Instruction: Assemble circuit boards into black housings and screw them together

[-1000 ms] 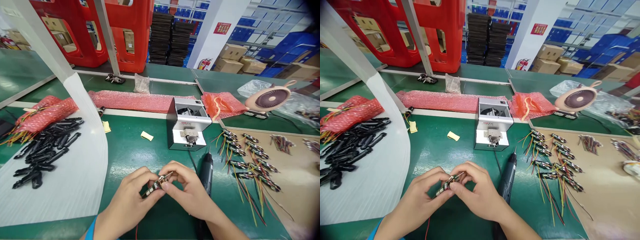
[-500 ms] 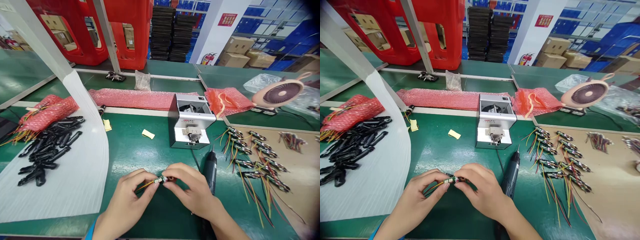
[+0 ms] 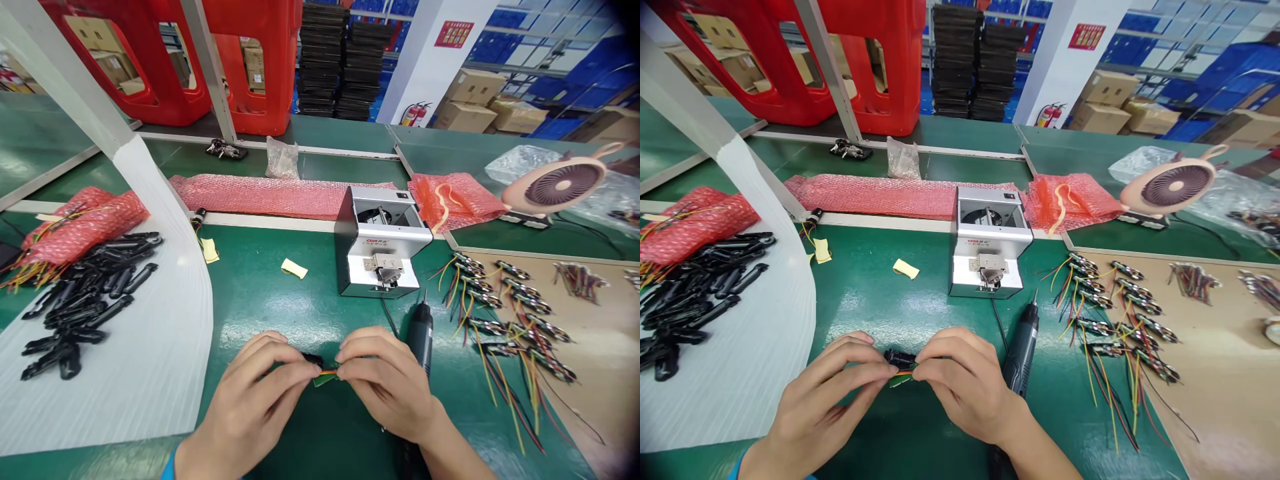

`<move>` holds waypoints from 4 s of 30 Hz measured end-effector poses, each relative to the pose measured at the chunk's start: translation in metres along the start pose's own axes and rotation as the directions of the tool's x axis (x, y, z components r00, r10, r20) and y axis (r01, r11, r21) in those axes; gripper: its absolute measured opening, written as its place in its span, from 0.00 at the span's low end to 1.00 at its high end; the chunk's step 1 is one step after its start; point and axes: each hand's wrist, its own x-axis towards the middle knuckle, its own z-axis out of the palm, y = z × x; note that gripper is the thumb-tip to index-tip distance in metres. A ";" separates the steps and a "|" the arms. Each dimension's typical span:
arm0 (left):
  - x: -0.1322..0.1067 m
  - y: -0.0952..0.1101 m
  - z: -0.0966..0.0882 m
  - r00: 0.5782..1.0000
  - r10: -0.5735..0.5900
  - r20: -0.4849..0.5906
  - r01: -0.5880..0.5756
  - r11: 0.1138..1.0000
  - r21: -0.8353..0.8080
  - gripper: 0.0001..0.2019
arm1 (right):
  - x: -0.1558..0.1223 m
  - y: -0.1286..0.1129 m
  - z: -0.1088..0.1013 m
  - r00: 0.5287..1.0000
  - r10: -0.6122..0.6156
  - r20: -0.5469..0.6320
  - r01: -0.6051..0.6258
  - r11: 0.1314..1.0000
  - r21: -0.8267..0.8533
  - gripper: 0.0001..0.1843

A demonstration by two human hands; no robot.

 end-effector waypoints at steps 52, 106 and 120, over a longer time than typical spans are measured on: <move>0.005 -0.005 0.014 0.618 -0.639 0.458 0.779 0.419 -0.467 0.12 | 0.001 -0.007 0.002 0.708 0.654 0.267 -0.699 0.704 0.127 0.06; -0.043 -0.038 0.023 0.746 -0.586 0.317 0.454 0.795 0.401 0.13 | -0.014 -0.004 0.055 0.814 0.413 0.408 -0.124 0.810 -0.573 0.05; -0.056 -0.035 0.020 0.748 -0.618 0.244 0.557 0.783 0.276 0.15 | -0.019 -0.001 0.054 0.822 0.395 0.411 -0.152 0.847 -0.509 0.06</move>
